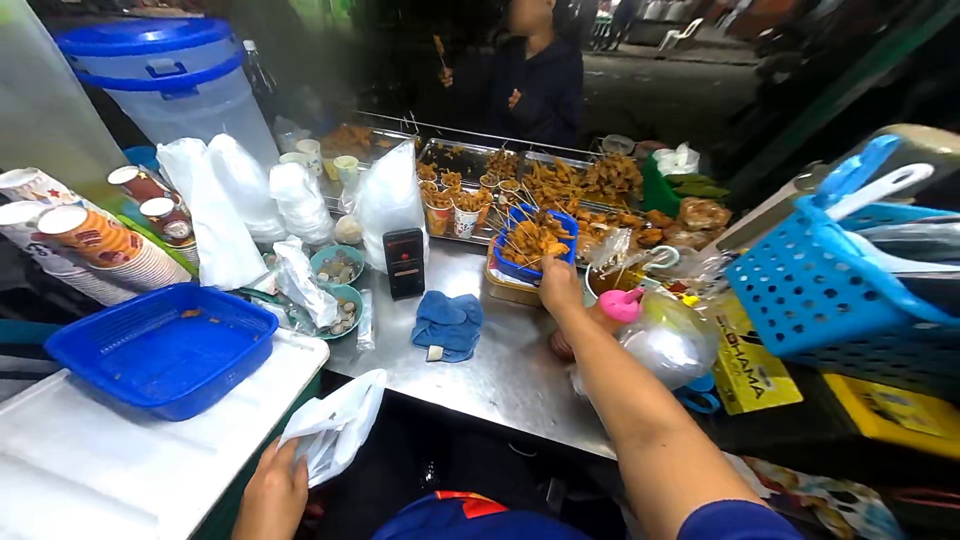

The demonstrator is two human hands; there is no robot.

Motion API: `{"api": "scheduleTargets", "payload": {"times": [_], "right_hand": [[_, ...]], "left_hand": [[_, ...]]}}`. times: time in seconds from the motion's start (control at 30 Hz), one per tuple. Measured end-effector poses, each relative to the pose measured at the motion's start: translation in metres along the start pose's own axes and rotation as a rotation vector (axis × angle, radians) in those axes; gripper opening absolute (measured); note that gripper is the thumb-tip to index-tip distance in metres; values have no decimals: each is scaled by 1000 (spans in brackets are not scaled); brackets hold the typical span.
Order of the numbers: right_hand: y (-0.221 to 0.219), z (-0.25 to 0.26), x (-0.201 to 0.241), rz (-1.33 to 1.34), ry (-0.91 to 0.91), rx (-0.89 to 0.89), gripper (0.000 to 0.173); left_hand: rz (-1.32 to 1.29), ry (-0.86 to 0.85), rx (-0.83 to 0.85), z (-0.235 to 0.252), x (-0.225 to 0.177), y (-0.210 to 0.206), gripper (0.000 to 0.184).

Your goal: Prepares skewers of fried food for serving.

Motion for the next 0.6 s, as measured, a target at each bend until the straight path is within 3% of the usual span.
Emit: {"api": "scheduleTargets", "payload": {"times": [0.13, 0.3, 0.6], "right_hand": [[2, -10, 15, 3, 125, -36, 25], [2, -37, 32, 24, 328, -204, 16], [15, -154, 93, 69, 706, -394, 5]], "left_hand": [[-30, 10, -22, -2, 3, 4, 24], [-38, -1, -20, -4, 6, 1, 25], [-37, -10, 10, -2, -6, -7, 27]]}}
Point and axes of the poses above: each hand's wrist, its own z-axis towards the middle knuckle, its own y-axis out of the back of the hand, x = y × z, the point moved 8 cm from there along z, towards the middle knuckle, and after that the axes turned 13 degrees about y, right-handed, at the moved point
